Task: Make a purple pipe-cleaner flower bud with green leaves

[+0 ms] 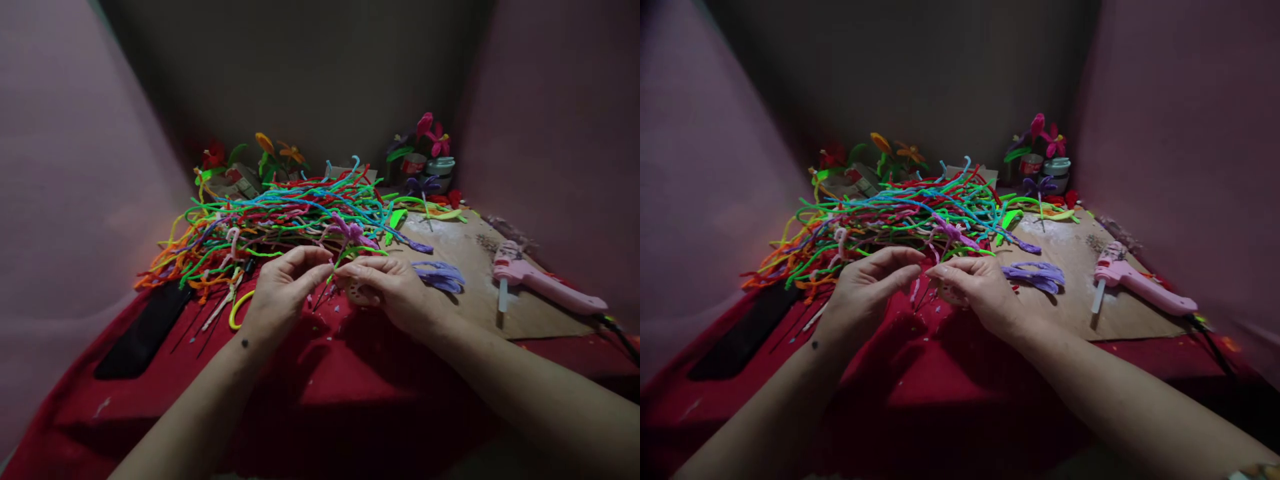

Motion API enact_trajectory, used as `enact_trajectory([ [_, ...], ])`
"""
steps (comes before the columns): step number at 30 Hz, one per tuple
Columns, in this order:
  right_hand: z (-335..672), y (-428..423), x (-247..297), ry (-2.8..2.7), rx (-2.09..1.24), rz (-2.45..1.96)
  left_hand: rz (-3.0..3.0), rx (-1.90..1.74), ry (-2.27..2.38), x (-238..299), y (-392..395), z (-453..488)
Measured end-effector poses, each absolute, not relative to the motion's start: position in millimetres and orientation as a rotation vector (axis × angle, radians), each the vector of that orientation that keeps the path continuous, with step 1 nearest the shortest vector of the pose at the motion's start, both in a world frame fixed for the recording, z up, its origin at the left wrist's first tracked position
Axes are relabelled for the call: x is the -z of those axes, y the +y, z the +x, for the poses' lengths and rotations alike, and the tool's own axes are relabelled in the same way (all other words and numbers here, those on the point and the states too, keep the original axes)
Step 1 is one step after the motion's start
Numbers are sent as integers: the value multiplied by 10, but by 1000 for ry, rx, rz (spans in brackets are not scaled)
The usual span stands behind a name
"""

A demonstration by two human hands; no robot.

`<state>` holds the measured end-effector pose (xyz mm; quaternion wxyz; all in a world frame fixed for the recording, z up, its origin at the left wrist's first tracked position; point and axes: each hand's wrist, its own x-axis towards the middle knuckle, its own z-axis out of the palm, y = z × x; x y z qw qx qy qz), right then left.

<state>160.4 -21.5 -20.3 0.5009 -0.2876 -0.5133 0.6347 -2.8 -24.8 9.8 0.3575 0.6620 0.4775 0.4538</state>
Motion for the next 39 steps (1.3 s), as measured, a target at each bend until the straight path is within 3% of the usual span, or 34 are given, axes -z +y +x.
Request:
enact_trajectory([
  [8, 1596, -279, 154, -1413, -1374, -754, 2335, -1319, 1161, -46, -304, 36],
  [12, 1587, -294, 153, -1605, -1039, -834, 2661, -1302, 1261, 0, -330, 59],
  [19, 1523, -357, 252, -1795, -509, -720, 1791, -1064, 1361, -130, -436, 74],
  [24, 1493, -397, 262, -1682, -616, -729, 1254, -980, 1080, -207, -400, 56],
  [30, 1524, -414, 280, -1708, -612, -656, 874, -928, 904, -215, -359, 19],
  [39, 1530, -394, 250, -1875, -87, -454, 648, -899, 763, -210, -368, -13],
])
